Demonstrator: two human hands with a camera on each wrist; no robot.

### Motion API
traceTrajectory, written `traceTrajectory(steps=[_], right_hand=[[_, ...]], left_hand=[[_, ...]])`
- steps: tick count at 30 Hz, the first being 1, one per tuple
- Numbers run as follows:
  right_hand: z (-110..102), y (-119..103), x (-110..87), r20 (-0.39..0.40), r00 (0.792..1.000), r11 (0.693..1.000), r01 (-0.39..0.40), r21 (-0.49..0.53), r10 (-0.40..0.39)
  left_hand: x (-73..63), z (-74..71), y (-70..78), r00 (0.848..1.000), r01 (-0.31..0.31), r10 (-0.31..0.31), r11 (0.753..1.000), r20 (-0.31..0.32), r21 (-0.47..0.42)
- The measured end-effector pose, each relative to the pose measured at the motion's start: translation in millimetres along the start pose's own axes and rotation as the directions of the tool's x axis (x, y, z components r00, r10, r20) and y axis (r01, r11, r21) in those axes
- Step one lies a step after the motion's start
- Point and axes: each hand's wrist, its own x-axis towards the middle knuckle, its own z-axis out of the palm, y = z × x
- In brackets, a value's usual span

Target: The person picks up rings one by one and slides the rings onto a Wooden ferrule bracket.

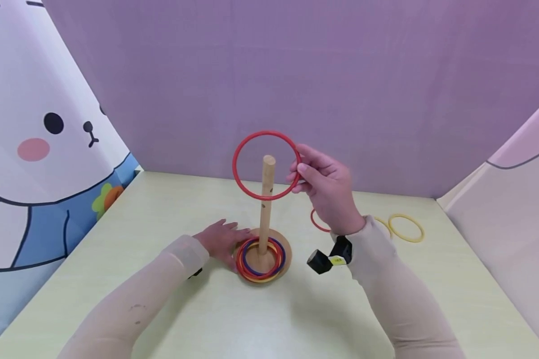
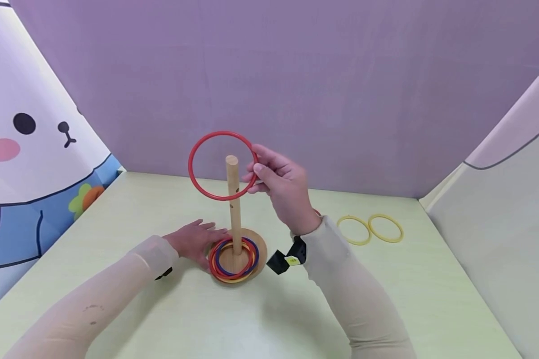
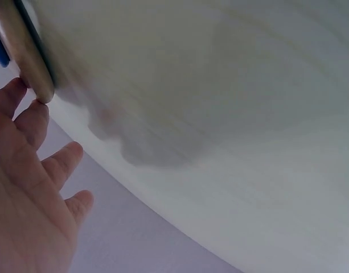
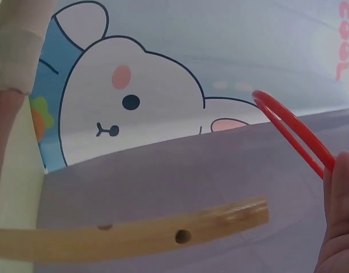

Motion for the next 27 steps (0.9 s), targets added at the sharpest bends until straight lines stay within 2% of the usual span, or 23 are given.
traceTrajectory(steps=[13, 20, 27], right_hand=[[5, 11, 4.8, -0.087, 0.985, 0.981, -0.138, 0.137, 0.151], [5, 13, 5.3, -0.129, 0.958, 0.951, -0.227, 0.211, 0.257], [4, 16, 5.2, -0.162, 0.938, 0.935, -0.265, 0.237, 0.307]], left_hand=[[1.2, 3.4, -1.7, 1.000, 0.021, -0.021, 1.000, -0.005, -0.006], [1.4, 1.9, -0.8, 1.000, 0.020, -0.020, 1.000, 0.003, 0.002], [2.7, 2.9, -1.4, 1.000, 0.022, -0.022, 1.000, 0.001, 0.003]])
